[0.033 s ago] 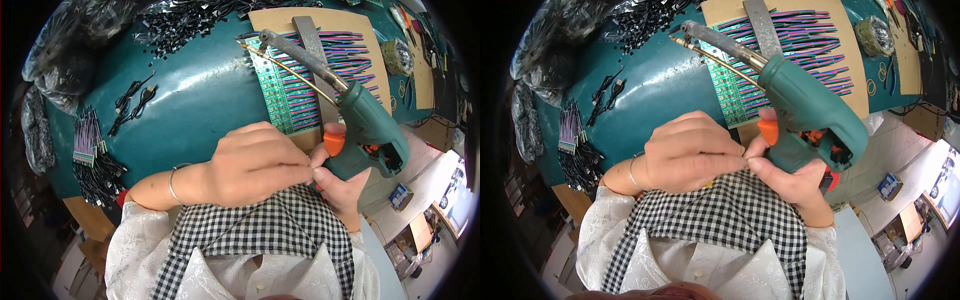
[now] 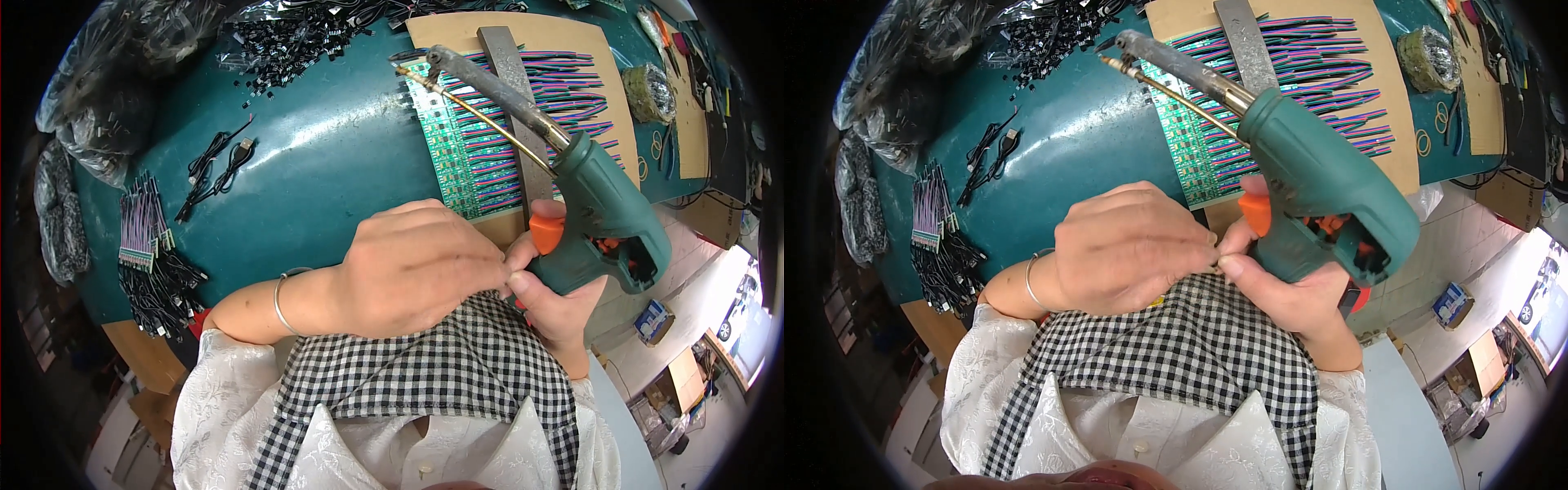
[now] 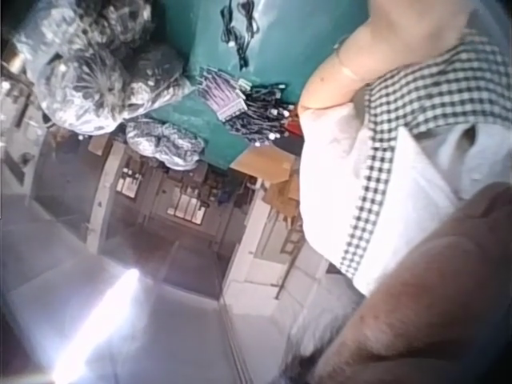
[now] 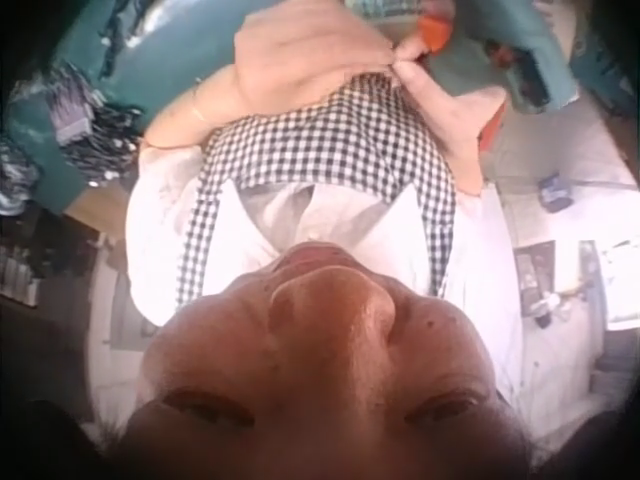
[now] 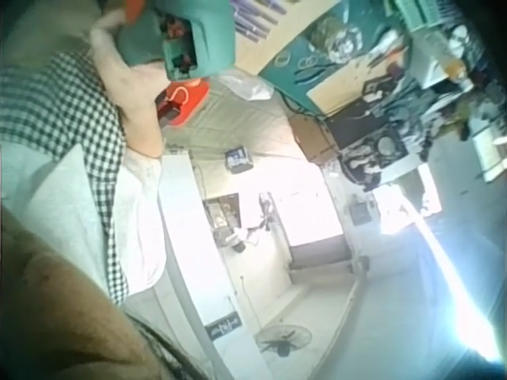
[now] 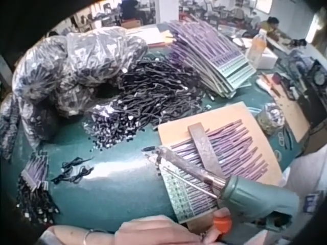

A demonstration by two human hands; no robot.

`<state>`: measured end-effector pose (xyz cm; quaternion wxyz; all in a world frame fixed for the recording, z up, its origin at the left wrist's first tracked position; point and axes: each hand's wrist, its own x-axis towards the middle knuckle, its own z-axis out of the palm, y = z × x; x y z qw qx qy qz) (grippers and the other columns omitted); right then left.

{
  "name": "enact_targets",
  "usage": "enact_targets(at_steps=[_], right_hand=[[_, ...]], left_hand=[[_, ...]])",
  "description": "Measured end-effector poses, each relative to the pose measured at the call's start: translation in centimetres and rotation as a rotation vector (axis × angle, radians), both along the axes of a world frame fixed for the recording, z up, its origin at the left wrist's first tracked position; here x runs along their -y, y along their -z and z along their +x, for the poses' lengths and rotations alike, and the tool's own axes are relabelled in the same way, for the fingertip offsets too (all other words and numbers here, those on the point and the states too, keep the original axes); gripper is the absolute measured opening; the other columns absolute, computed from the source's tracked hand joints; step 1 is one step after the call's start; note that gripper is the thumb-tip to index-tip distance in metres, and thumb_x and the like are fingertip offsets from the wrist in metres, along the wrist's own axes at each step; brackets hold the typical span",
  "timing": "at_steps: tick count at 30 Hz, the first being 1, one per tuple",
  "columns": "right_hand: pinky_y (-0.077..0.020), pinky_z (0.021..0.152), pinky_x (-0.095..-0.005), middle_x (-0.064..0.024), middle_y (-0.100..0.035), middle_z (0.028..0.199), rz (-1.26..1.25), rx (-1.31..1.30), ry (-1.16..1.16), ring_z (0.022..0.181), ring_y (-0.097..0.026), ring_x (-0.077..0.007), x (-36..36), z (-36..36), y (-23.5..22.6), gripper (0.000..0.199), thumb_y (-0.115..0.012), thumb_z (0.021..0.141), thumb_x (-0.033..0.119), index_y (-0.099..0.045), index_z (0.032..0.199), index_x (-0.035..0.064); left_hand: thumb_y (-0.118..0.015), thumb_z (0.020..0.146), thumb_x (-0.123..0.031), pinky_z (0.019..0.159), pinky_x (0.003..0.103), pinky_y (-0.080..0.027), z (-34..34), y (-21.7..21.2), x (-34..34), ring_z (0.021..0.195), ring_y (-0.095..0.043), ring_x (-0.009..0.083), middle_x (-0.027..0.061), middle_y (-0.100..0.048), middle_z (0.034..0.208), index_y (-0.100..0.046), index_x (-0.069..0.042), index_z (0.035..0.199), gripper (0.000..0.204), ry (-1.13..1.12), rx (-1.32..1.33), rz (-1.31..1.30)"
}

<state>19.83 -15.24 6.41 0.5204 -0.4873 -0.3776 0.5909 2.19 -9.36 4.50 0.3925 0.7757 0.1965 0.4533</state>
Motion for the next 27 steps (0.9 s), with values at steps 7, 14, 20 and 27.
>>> enact_targets(at_steps=[7,14,20,27], right_hand=[[-0.0462,0.066,-0.0245,-0.009,-0.058,0.076,0.162,0.392,-0.173,0.069,-0.056,-0.0139,-0.8,-0.4,-0.4,0.056,-0.06,0.07,-0.009,-0.039,0.122,-0.006],[-0.0451,0.07,-0.0247,-0.0049,-0.058,0.079,0.041,0.573,-0.242,0.073,-0.055,-0.012,-0.2,-0.3,0.2,0.016,-0.057,0.077,-0.004,-0.055,0.092,-0.0003],[-0.047,0.07,-0.0271,-0.0095,-0.06,0.08,0.06,0.422,-0.153,0.075,-0.058,-0.0159,-0.2,-0.5,0.4,0.041,-0.059,0.077,-0.002,-0.045,0.115,-0.004],[-0.0461,0.052,-0.0255,-0.0123,-0.058,0.068,-0.003,0.193,0.177,0.057,-0.056,-0.0173,0.6,0.0,0.0,0.059,-0.069,0.073,0.013,-0.04,0.12,-0.0061]], left_hand=[[-0.068,0.073,-0.009,0.054,0.027,-0.048,-1.1,-1.6,-0.3,0.061,-0.063,0.0209,0.0107,-0.065,0.074,-0.066,0.0,0.082,0.012,0.127,-0.268,-0.535],[-0.067,0.074,-0.009,0.052,0.025,-0.048,-1.4,-0.7,-0.8,0.057,-0.062,0.0172,0.0108,-0.064,0.068,-0.067,0.001,0.076,0.01,0.161,-0.293,-0.626],[-0.065,0.075,-0.006,0.054,0.023,-0.048,-1.8,-0.3,-1.7,0.058,-0.061,0.0132,0.0087,-0.064,0.068,-0.066,0.001,0.074,0.008,0.137,-0.277,-0.631],[-0.058,0.083,-0.012,0.054,0.02,-0.048,-2.2,3.4,-5.3,0.058,-0.059,0.011,0.0069,-0.062,0.069,-0.062,0.002,0.082,0.015,-0.172,-0.062,-1.127]])
